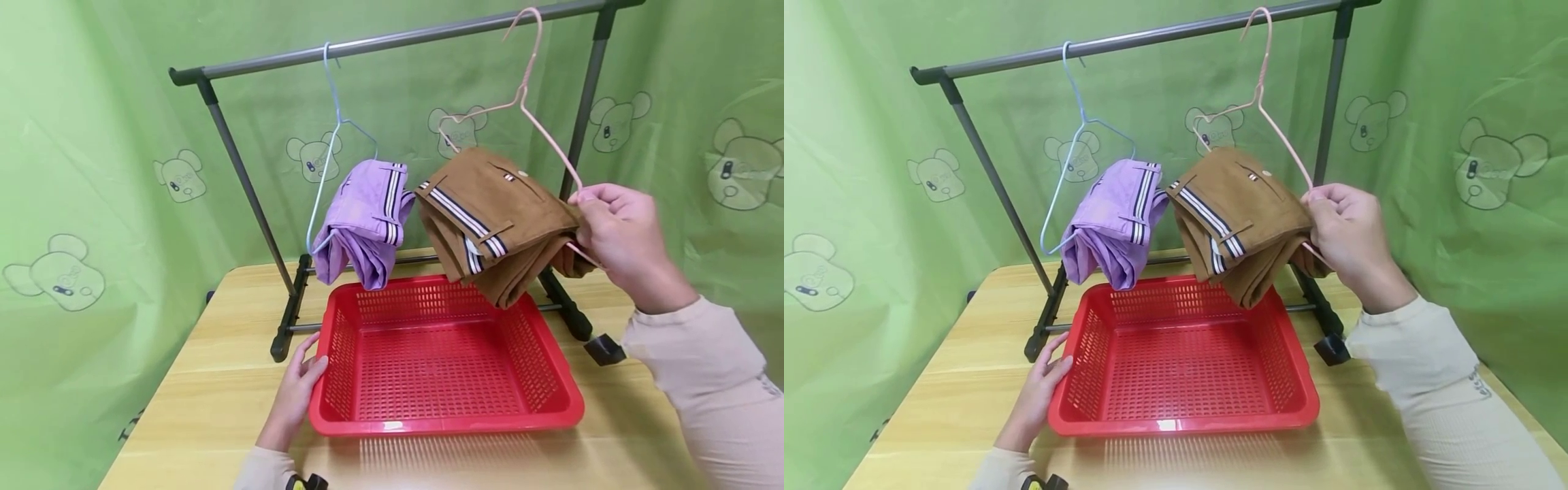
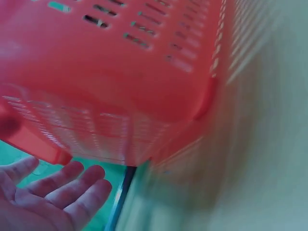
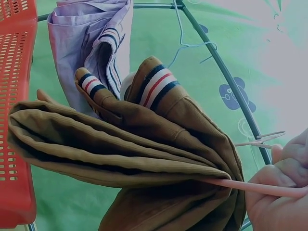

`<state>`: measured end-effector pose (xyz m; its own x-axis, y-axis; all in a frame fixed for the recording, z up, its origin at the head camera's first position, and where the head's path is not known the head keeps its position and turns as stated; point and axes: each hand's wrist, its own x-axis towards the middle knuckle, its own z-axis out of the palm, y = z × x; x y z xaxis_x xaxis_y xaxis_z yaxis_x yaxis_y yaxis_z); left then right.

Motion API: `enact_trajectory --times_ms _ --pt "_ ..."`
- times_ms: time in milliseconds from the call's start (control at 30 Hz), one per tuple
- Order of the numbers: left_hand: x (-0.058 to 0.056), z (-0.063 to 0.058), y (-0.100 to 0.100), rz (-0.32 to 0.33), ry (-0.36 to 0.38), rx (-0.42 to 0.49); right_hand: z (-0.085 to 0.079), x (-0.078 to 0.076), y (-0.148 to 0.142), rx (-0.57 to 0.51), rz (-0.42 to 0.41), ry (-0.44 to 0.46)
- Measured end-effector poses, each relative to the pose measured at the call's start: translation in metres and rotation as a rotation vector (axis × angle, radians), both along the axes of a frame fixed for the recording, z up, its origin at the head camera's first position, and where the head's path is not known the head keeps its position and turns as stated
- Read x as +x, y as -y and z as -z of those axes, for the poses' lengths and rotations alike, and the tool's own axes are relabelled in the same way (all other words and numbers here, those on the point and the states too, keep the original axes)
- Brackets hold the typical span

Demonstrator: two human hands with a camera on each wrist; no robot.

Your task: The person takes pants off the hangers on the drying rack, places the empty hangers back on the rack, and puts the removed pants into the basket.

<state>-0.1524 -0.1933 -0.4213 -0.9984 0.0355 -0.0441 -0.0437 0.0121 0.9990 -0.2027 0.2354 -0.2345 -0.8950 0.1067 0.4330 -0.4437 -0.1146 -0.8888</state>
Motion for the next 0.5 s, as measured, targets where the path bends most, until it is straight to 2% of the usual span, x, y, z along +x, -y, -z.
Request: enact_trajectory --times_ms 200,367,500 --pt "-0.006 -0.010 0.006 -0.013 -0.069 -0.143 0.002 0.000 0.001 -0.002 -0.005 0.009" --pt "-0.011 -0.020 0.010 -0.016 -0.131 -0.211 0.003 0.000 0.001 0.007 -0.003 0.016" --pt "-0.010 -0.032 0.009 -0.037 -0.184 -0.259 0.004 0.000 0.000 0.011 -0.004 0.014"
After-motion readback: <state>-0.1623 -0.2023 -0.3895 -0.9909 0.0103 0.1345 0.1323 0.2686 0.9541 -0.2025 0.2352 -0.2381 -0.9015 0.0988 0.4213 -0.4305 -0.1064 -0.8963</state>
